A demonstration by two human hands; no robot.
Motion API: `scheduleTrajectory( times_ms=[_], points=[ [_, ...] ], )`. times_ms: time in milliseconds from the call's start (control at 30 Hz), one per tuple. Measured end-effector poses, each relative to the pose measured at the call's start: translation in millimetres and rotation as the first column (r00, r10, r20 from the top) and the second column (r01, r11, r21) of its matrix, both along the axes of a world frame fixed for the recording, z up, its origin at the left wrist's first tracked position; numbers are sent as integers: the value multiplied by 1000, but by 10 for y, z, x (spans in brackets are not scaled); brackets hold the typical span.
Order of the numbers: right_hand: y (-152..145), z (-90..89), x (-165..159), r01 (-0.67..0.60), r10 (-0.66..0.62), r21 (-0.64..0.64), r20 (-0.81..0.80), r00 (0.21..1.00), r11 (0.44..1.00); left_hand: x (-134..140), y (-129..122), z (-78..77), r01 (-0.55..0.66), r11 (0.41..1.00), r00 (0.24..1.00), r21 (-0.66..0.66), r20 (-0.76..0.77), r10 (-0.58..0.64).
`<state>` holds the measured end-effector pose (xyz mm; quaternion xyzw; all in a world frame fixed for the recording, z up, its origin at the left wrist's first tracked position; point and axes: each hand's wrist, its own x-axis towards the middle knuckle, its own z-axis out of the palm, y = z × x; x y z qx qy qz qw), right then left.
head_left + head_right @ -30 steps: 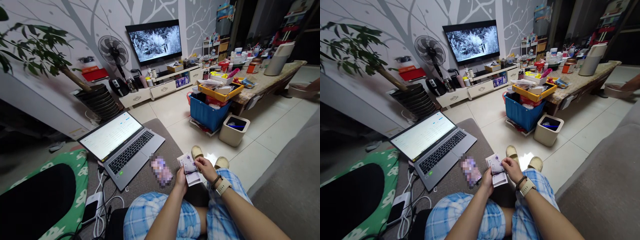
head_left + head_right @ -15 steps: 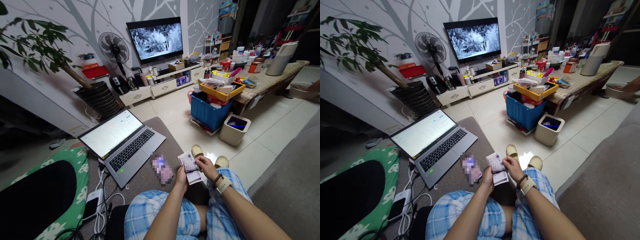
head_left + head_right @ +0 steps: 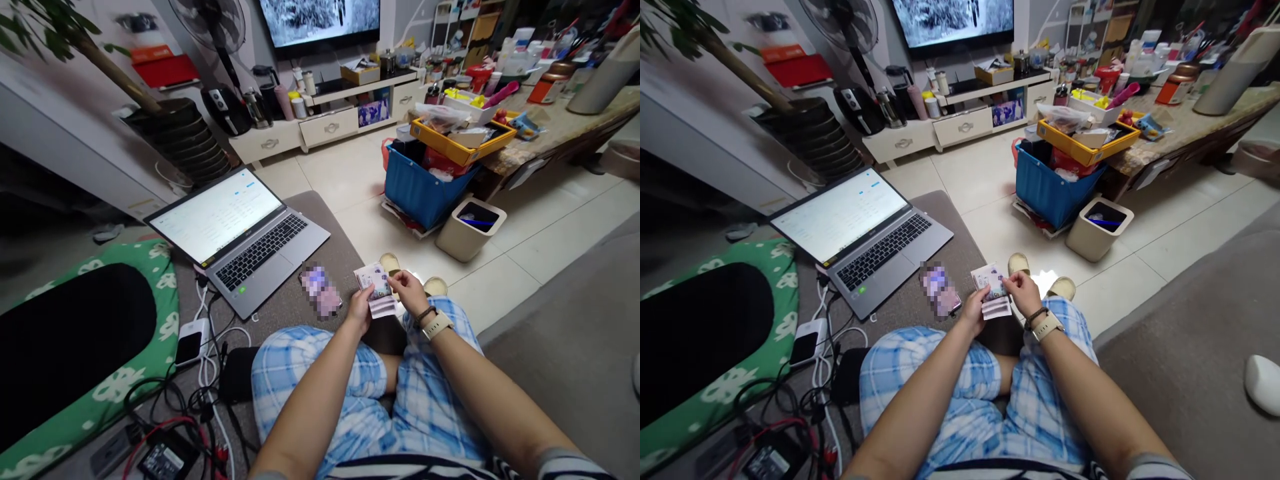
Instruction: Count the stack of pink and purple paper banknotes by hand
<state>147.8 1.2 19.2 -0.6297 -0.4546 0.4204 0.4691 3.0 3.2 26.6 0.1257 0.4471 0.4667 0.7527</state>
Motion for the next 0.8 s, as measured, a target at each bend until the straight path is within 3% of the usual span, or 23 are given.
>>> scheduleTrajectory(
  times_ms=[367, 800],
  points=[
    [21, -59, 47, -54, 54, 12, 26, 998, 998, 45, 8, -1, -4, 999, 995, -36, 97, 8],
    [-25, 193, -10, -110, 126, 94, -194, 973, 989, 64, 44, -6, -27, 999, 988, -25, 151, 30]
  ],
)
